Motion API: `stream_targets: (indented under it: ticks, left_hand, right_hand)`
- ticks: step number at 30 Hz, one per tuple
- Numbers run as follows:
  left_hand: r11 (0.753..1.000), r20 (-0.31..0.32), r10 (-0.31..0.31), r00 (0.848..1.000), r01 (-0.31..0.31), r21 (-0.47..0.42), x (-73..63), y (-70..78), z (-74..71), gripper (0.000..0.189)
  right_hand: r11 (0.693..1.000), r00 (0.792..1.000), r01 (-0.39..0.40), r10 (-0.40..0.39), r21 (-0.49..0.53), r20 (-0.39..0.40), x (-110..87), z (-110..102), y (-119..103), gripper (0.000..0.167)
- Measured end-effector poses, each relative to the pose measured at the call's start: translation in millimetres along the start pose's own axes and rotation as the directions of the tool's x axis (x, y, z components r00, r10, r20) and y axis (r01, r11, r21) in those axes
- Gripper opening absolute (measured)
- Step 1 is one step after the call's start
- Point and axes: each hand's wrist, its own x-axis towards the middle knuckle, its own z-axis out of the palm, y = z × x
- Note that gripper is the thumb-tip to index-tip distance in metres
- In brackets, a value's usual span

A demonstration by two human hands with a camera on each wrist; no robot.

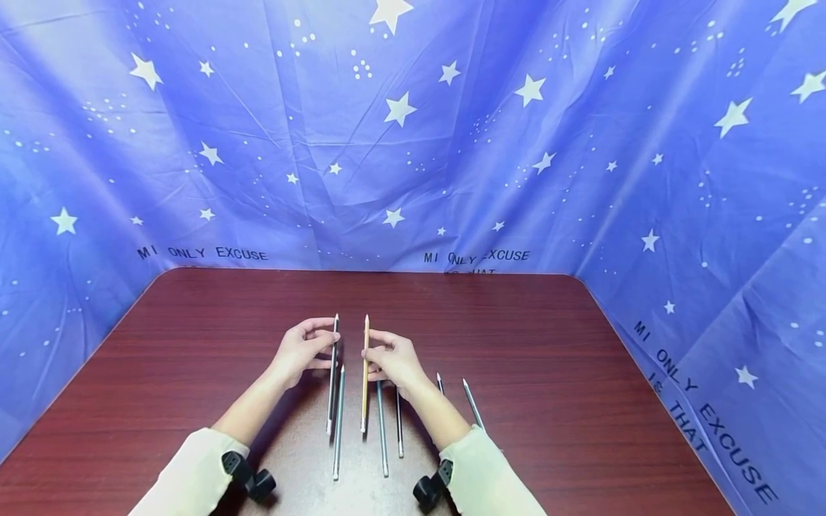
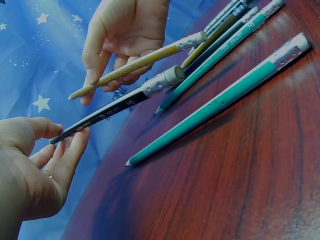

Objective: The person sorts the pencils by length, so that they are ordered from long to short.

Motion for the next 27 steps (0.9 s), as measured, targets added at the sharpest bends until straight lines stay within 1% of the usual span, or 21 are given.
stream_targets:
  ticks: [3, 6, 13, 17, 23, 27]
  left_hand:
    - [1.000, -0.002, -0.006, 1.000, 0.006, 0.001, 1.7, 1.6, -0.7, 0.041]
    - [1.000, -0.002, 0.004, 1.000, -0.004, 0.010, 4.9, 4.1, -2.2, 0.043]
    - [0.999, -0.024, 0.016, 1.000, -0.015, 0.039, 15.7, 15.4, -8.5, 0.043]
    - [0.997, -0.049, 0.035, 0.998, -0.032, 0.065, 25.1, 23.7, -14.1, 0.044]
    - [0.995, -0.081, 0.072, 0.994, -0.065, 0.081, 41.6, 35.3, -22.4, 0.045]
    - [0.992, -0.095, 0.095, 0.991, -0.086, 0.094, 51.8, 39.0, -27.2, 0.044]
  right_hand:
    - [1.000, 1.000, 0.009, -0.009, -0.006, 0.010, -0.6, -0.4, -1.6, 0.054]
    - [1.000, 1.000, 0.012, -0.012, -0.005, 0.020, -1.2, -0.9, -3.3, 0.054]
    - [1.000, 0.999, 0.025, -0.025, 0.003, 0.039, -1.9, -2.4, -4.2, 0.055]
    - [0.999, 0.998, 0.036, -0.037, 0.010, 0.047, -2.9, -3.3, -4.2, 0.053]
    - [0.999, 0.999, 0.039, -0.039, 0.006, 0.015, -4.6, -4.0, -6.1, 0.050]
    - [0.999, 0.999, 0.043, -0.043, 0.010, 0.006, -4.2, -5.2, -6.9, 0.051]
